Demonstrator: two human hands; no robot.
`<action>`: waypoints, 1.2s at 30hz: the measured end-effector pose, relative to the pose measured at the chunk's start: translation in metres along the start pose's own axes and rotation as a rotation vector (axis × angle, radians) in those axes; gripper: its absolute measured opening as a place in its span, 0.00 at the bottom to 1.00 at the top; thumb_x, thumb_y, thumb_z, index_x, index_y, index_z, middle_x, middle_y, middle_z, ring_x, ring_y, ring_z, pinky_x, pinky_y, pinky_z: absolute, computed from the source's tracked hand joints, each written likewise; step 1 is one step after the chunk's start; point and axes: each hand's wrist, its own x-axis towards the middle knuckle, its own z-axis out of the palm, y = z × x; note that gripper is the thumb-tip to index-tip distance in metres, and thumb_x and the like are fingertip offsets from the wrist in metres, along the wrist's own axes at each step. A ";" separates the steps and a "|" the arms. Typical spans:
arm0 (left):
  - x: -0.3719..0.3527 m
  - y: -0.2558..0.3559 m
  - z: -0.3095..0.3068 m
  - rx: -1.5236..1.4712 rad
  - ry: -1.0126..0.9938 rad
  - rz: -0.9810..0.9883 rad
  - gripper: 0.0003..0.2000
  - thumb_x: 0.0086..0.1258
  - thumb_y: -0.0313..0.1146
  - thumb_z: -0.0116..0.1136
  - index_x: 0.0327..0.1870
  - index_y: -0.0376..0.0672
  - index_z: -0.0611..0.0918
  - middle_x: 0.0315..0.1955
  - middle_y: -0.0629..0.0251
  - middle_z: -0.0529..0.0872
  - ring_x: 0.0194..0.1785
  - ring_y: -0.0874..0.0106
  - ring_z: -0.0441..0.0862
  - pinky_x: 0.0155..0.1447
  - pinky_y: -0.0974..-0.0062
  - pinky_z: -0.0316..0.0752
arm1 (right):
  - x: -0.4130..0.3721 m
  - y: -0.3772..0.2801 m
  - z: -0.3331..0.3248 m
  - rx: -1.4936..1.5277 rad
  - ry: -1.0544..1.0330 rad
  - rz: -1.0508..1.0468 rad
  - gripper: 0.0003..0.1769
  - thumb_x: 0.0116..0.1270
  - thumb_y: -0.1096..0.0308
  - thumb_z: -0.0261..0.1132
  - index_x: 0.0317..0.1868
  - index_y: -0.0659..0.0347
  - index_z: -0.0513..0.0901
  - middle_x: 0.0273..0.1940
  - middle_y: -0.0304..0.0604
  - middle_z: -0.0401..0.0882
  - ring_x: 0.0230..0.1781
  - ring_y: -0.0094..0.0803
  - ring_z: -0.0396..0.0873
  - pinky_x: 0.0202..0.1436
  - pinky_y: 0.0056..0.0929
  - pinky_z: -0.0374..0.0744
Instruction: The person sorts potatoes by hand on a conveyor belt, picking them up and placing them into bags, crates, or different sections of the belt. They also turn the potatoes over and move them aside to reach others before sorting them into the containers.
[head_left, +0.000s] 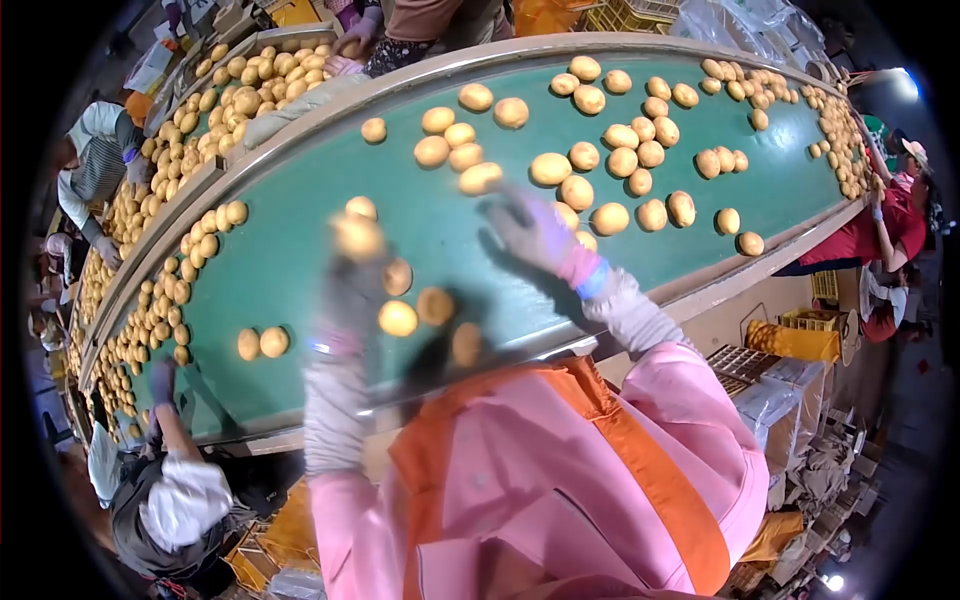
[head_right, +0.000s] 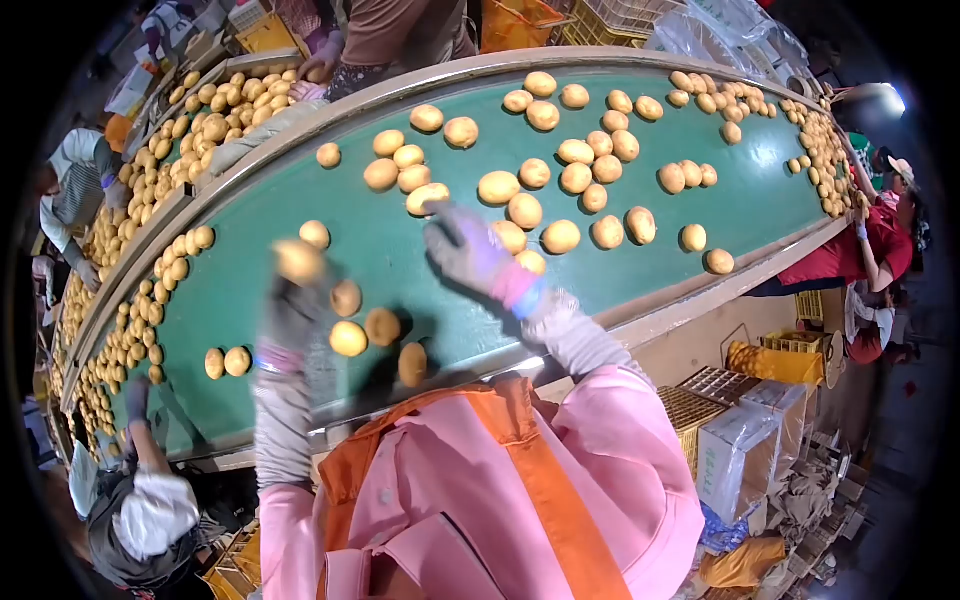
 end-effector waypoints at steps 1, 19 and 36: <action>-0.002 0.044 0.006 -0.109 -0.135 0.116 0.27 0.79 0.43 0.53 0.73 0.38 0.69 0.63 0.52 0.78 0.63 0.62 0.78 0.66 0.63 0.76 | 0.014 0.008 0.003 -0.052 0.082 0.021 0.23 0.69 0.65 0.64 0.62 0.64 0.77 0.53 0.58 0.83 0.56 0.55 0.80 0.61 0.46 0.78; -0.150 0.005 -0.073 0.406 0.344 -0.039 0.29 0.81 0.48 0.52 0.76 0.42 0.66 0.69 0.55 0.75 0.65 0.64 0.80 0.65 0.66 0.78 | 0.003 -0.047 0.121 -0.320 -0.143 0.254 0.26 0.63 0.55 0.69 0.60 0.52 0.79 0.59 0.50 0.80 0.55 0.49 0.80 0.60 0.50 0.77; -0.192 0.084 -0.103 -0.034 0.486 0.070 0.19 0.77 0.48 0.57 0.57 0.42 0.75 0.45 0.59 0.80 0.45 0.65 0.76 0.44 0.68 0.77 | -0.047 0.057 0.020 -1.114 0.447 0.491 0.30 0.69 0.51 0.63 0.67 0.53 0.75 0.67 0.49 0.74 0.69 0.49 0.70 0.72 0.62 0.61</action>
